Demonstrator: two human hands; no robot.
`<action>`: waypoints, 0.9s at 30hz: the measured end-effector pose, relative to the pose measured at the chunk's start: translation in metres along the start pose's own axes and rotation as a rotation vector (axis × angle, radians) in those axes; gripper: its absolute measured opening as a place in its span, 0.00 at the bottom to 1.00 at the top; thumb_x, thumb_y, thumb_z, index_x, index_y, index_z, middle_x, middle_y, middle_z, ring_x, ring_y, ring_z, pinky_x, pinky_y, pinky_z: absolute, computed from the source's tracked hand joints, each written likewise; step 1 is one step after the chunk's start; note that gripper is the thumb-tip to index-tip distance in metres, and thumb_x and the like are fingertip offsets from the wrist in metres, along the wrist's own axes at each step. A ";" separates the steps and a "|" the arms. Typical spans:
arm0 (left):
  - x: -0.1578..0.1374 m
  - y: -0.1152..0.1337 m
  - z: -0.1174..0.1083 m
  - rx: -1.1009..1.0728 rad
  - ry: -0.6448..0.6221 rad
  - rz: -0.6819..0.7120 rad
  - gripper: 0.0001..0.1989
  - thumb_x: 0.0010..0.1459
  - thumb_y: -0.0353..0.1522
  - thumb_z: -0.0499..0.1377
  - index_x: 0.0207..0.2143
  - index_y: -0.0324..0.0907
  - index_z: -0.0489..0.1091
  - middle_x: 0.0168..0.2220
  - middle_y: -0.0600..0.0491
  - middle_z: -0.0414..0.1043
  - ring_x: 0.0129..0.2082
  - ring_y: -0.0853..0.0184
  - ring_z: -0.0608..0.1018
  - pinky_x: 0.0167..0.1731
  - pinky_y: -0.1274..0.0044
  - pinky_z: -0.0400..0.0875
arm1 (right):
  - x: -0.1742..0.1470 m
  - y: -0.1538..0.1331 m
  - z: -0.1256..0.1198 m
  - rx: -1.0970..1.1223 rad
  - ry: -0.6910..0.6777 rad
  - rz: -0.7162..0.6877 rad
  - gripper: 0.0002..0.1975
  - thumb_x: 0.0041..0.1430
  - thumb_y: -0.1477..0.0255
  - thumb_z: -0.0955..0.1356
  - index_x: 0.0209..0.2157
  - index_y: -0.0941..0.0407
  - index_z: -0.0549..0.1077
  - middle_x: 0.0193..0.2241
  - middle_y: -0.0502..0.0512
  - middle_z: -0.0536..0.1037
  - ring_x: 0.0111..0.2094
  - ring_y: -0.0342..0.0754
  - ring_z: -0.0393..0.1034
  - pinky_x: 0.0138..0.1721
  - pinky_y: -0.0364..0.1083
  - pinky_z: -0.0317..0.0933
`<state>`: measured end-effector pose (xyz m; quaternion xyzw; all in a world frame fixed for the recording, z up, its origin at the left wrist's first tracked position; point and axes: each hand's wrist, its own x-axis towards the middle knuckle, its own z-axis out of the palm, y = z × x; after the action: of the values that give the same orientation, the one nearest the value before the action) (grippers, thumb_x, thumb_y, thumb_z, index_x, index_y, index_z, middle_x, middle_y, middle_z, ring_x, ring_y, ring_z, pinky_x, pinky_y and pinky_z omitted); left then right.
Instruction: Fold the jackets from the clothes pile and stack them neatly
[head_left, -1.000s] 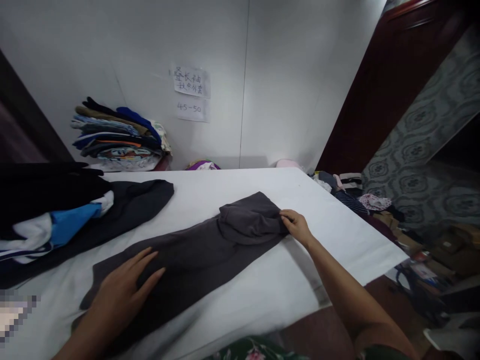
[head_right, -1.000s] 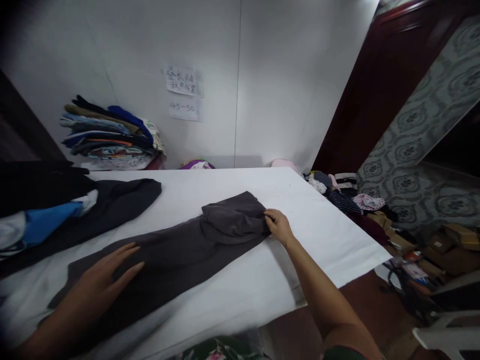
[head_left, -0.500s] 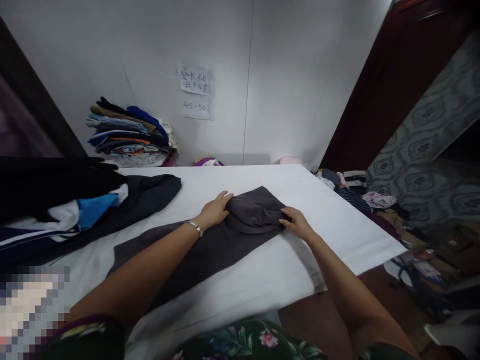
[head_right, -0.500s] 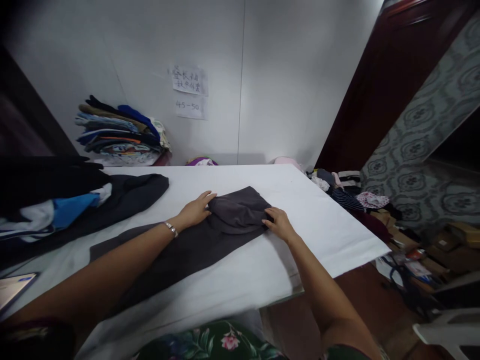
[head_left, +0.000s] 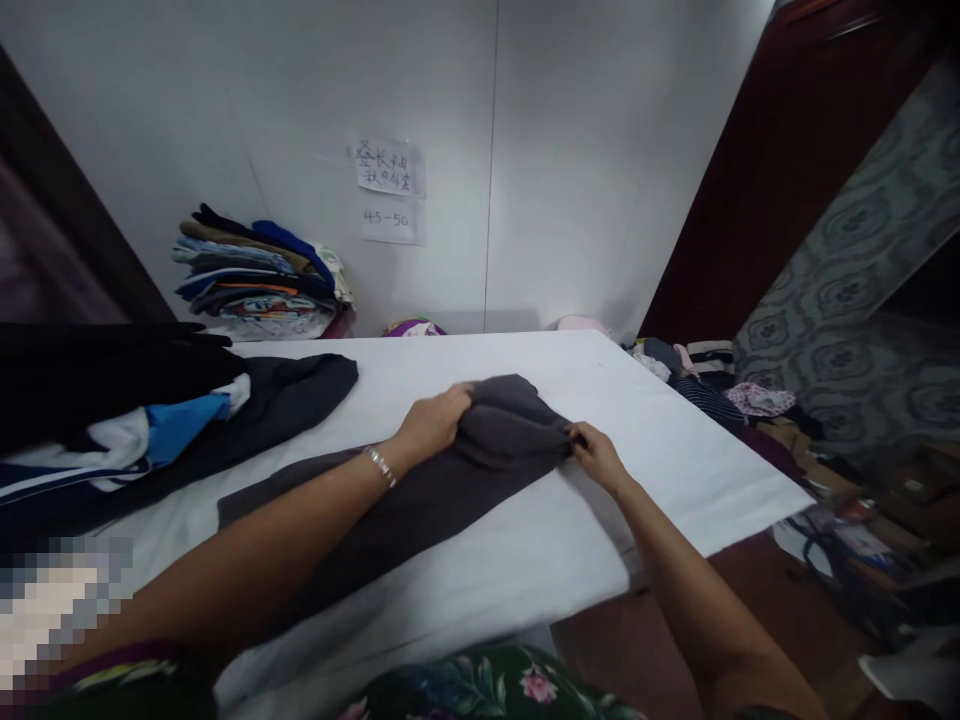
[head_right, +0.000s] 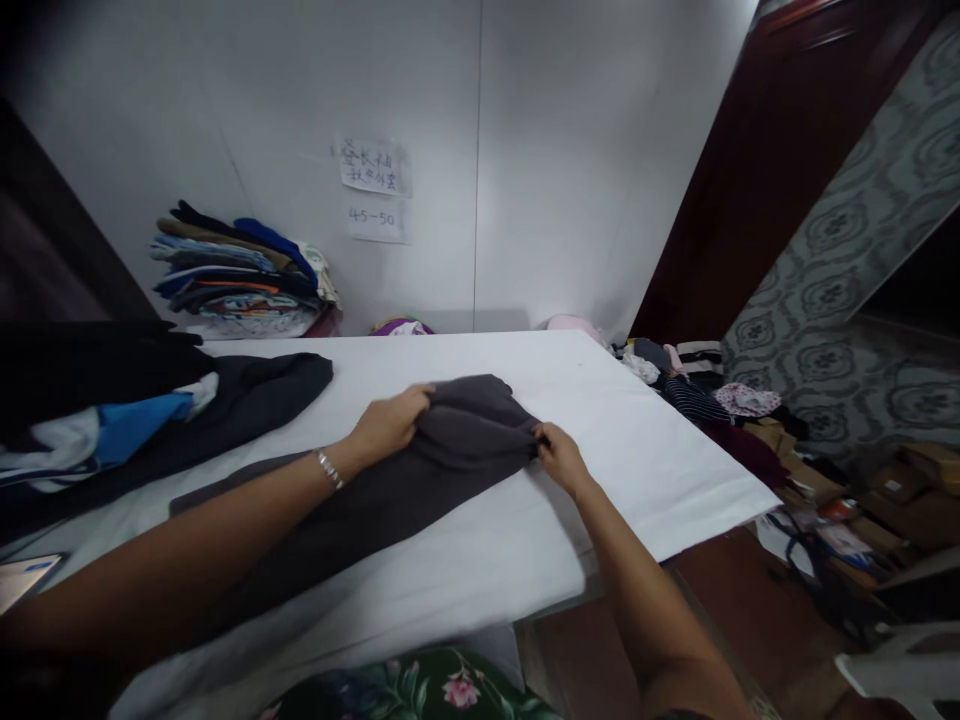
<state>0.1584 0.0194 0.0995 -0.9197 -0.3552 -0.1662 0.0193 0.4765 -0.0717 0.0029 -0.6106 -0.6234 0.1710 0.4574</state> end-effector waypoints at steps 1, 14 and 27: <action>-0.016 -0.005 0.010 0.026 -0.097 0.019 0.15 0.54 0.21 0.49 0.42 0.45 0.64 0.57 0.51 0.63 0.47 0.63 0.73 0.38 0.73 0.68 | -0.002 0.001 0.000 -0.045 -0.089 -0.015 0.11 0.45 0.78 0.63 0.32 0.53 0.72 0.38 0.52 0.77 0.41 0.51 0.69 0.47 0.49 0.62; 0.025 -0.002 -0.012 -0.064 0.099 -0.163 0.17 0.51 0.24 0.53 0.43 0.46 0.66 0.45 0.53 0.70 0.45 0.62 0.72 0.40 0.73 0.66 | -0.033 -0.083 0.076 -0.095 -0.201 -0.558 0.17 0.61 0.74 0.61 0.50 0.51 0.70 0.45 0.58 0.75 0.46 0.50 0.69 0.47 0.52 0.66; -0.056 -0.009 0.015 0.039 -0.172 0.035 0.14 0.50 0.21 0.52 0.37 0.43 0.64 0.40 0.48 0.68 0.42 0.60 0.72 0.40 0.69 0.67 | -0.038 -0.062 0.087 -0.460 -0.366 -0.308 0.21 0.57 0.67 0.68 0.53 0.55 0.71 0.48 0.64 0.75 0.53 0.63 0.67 0.55 0.63 0.56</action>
<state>0.1177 -0.0074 0.0669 -0.9361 -0.3426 -0.0794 0.0094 0.3655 -0.0884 -0.0087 -0.5555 -0.8027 0.0614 0.2084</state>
